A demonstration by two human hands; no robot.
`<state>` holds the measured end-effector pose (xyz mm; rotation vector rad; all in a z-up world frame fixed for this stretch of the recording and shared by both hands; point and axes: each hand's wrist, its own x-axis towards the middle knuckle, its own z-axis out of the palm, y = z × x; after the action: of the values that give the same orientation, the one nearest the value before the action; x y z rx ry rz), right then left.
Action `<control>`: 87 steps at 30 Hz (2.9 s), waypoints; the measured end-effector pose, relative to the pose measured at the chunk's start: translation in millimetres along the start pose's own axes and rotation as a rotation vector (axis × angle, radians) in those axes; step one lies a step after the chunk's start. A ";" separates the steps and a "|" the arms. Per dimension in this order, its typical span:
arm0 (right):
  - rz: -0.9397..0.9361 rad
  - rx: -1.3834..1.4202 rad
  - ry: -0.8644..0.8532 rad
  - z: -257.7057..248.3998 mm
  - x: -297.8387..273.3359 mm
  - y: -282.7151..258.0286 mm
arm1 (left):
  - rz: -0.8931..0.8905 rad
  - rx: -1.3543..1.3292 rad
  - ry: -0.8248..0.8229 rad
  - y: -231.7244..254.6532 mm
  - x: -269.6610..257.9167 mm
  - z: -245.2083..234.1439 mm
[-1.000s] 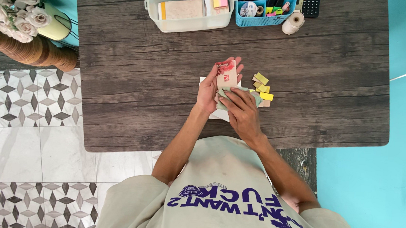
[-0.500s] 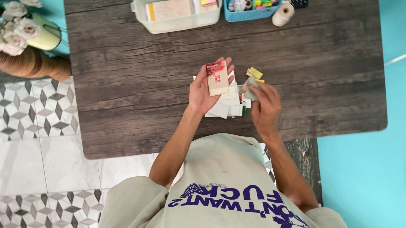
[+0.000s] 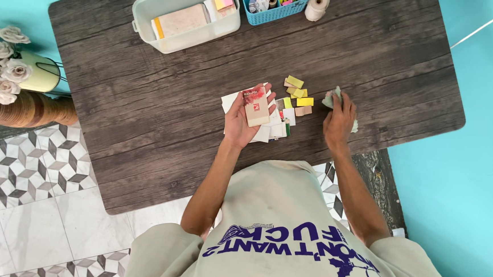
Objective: The person sorts various sticky notes and small pieces of paper by hand on a desk, placing some into a storage bin.
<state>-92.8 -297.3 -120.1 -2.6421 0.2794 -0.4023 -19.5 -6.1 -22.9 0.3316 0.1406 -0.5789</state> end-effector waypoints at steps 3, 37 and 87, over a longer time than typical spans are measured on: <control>-0.010 -0.124 -0.028 20.4 -0.5 13.1 | -0.001 0.029 0.043 0.9 -1.9 1.4; 0.201 1.072 -0.546 15.5 16.7 -161.9 | 0.131 0.626 0.235 18.5 -5.0 -11.9; 0.331 0.725 -0.574 68.9 77.2 -118.3 | -0.218 1.878 0.799 231.4 272.5 -158.4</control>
<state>17.1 -185.8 -106.5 -1.8454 0.3006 0.3169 329.6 90.9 -170.2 2.4014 0.3750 -0.6130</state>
